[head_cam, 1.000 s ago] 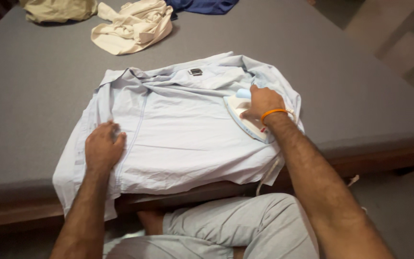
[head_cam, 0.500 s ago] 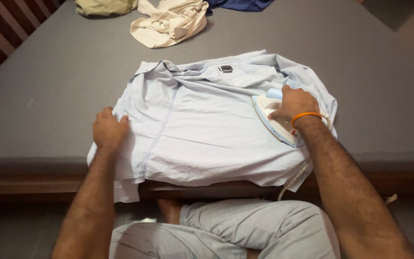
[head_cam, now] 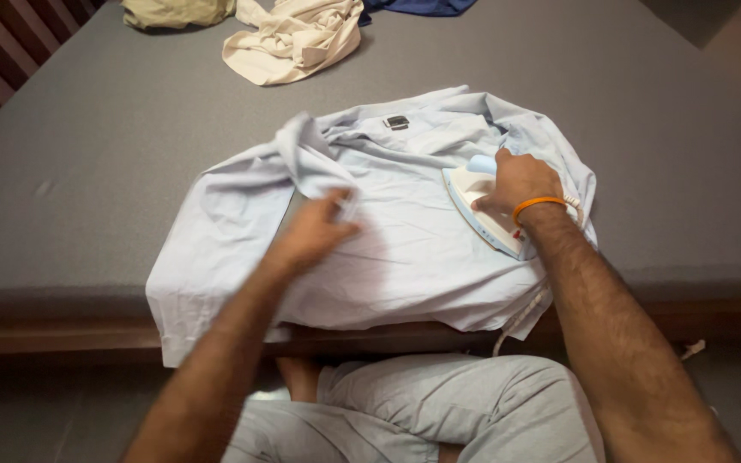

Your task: The person irons a light blue shirt laid out on a bed. They use a handheld iron to smooth the fabric, periodically adjusting the shirt's position and flipping it over to iron different sections.

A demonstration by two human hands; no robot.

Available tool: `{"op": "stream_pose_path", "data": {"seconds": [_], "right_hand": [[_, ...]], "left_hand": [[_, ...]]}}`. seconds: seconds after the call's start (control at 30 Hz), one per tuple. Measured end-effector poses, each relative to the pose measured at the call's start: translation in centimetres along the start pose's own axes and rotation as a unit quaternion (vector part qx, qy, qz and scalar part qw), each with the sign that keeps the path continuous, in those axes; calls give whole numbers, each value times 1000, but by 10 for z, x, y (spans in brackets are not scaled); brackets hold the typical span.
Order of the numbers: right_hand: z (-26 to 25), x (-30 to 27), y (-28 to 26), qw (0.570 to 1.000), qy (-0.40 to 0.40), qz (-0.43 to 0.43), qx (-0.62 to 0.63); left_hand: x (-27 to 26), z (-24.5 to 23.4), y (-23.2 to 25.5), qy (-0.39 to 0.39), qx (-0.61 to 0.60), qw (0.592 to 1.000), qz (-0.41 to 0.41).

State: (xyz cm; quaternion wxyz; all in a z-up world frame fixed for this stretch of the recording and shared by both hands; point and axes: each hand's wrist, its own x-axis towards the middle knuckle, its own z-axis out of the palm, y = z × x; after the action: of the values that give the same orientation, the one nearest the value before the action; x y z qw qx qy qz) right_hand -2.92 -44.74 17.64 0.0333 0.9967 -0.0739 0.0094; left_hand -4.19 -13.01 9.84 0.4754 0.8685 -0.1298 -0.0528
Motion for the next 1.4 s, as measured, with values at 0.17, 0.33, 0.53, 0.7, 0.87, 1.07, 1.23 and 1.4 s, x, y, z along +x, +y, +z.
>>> {"op": "stream_pose_path", "data": {"seconds": [0.17,0.33,0.53,0.7,0.87,1.07,1.23,1.4], "right_hand": [[2,0,2,1000,6,-5,5],[3,1,2,1000,9,-2,13],[5,0,3,999,25,-14,19],[5,3,3,1000,14,-11,22],[2,4,3,999,8,-13,30],[2,5,3,999,18,-27,34],[3,9,4,998,21,-32,40],[2,12,2,998,34,-43,44]], "left_hand": [[-8,84,11,-132,203,960,142],[-19,78,14,-177,214,958,66],[3,17,-1,181,143,973,5],[34,-1,-12,225,292,925,94],[67,8,2,140,518,837,106],[102,-1,29,103,488,867,11],[137,-20,18,169,426,888,28],[156,-32,-16,194,437,878,35]]}}
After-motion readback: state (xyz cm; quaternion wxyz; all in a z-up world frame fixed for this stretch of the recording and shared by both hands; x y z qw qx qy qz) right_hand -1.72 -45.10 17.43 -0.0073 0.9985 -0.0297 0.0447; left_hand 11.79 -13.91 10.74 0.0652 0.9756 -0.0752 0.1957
